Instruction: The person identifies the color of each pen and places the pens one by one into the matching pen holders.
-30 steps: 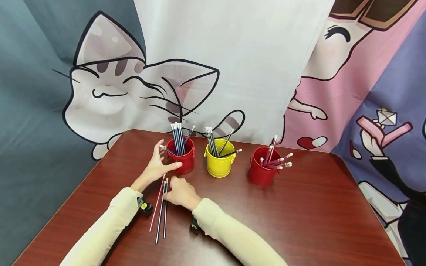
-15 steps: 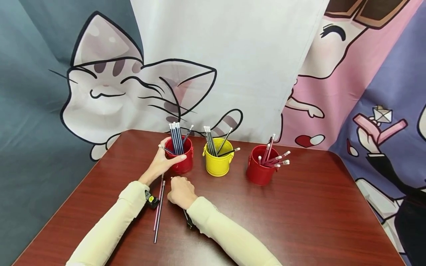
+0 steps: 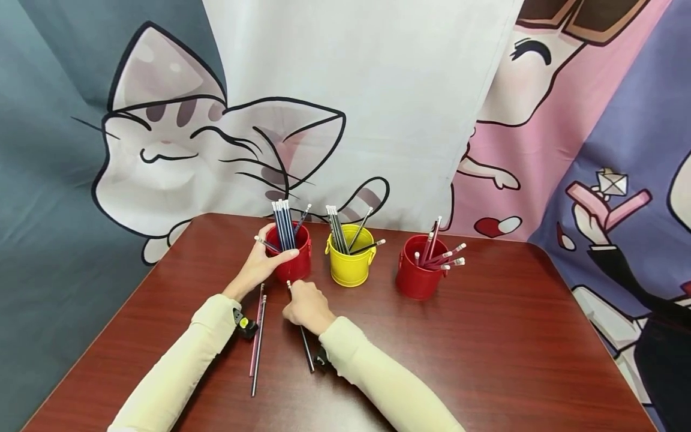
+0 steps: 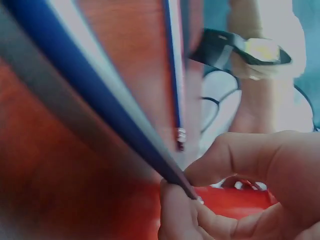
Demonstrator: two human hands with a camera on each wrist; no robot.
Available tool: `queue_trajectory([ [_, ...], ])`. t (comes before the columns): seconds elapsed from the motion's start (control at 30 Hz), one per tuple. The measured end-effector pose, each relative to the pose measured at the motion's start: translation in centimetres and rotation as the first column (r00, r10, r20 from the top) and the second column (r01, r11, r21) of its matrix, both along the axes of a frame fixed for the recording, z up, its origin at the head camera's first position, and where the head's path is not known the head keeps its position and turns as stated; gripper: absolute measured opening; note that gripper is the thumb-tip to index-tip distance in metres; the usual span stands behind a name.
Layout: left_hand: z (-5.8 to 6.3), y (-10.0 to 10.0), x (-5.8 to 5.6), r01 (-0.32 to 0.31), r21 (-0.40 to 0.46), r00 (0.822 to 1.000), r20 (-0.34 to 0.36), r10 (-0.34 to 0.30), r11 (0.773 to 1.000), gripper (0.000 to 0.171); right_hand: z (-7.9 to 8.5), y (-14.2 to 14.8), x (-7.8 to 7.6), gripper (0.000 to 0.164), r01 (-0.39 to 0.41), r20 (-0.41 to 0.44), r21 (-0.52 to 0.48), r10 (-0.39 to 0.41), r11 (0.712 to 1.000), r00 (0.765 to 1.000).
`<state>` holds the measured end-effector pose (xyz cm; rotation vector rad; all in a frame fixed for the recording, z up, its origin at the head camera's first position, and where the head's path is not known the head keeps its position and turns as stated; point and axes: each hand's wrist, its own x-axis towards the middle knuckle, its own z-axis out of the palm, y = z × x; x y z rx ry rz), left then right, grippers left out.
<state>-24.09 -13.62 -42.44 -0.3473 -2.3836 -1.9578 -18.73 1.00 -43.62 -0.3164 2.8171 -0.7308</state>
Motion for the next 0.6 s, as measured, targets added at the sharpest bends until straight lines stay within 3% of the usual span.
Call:
queue_trajectory([
  [0.17,-0.3,-0.4,-0.3,0.044,0.058,0.999,-0.009,-0.044,0.997,0.079,2.7,1.3,-0.7,0.02,-0.003,-0.028,-0.072,0.001,0.997,1.0],
  [0.33,-1.9,-0.6,-1.2,0.049,0.103,0.999,-0.018,-0.048,0.993,0.079,6.2,2.6,-1.0,0.018,-0.009,-0.073,-0.124,0.0,0.992,0.997],
  [0.4,-1.9,-0.6,-1.2,0.053,0.111,0.999,-0.013,-0.052,0.992,0.079,7.2,3.0,-1.0,0.016,-0.005,-0.052,-0.135,-0.002,0.991,0.999],
  [0.47,-1.3,-0.4,-0.7,0.066,0.115,0.998,-0.004,-0.066,0.991,0.079,7.8,3.4,-0.8,0.016,0.003,-0.021,-0.159,-0.007,0.987,1.0],
  [0.6,-0.9,-0.3,-0.2,0.076,0.104,0.997,-0.007,-0.076,0.992,0.078,8.4,4.1,-0.7,0.023,0.032,0.007,-0.257,-0.031,0.966,0.999],
])
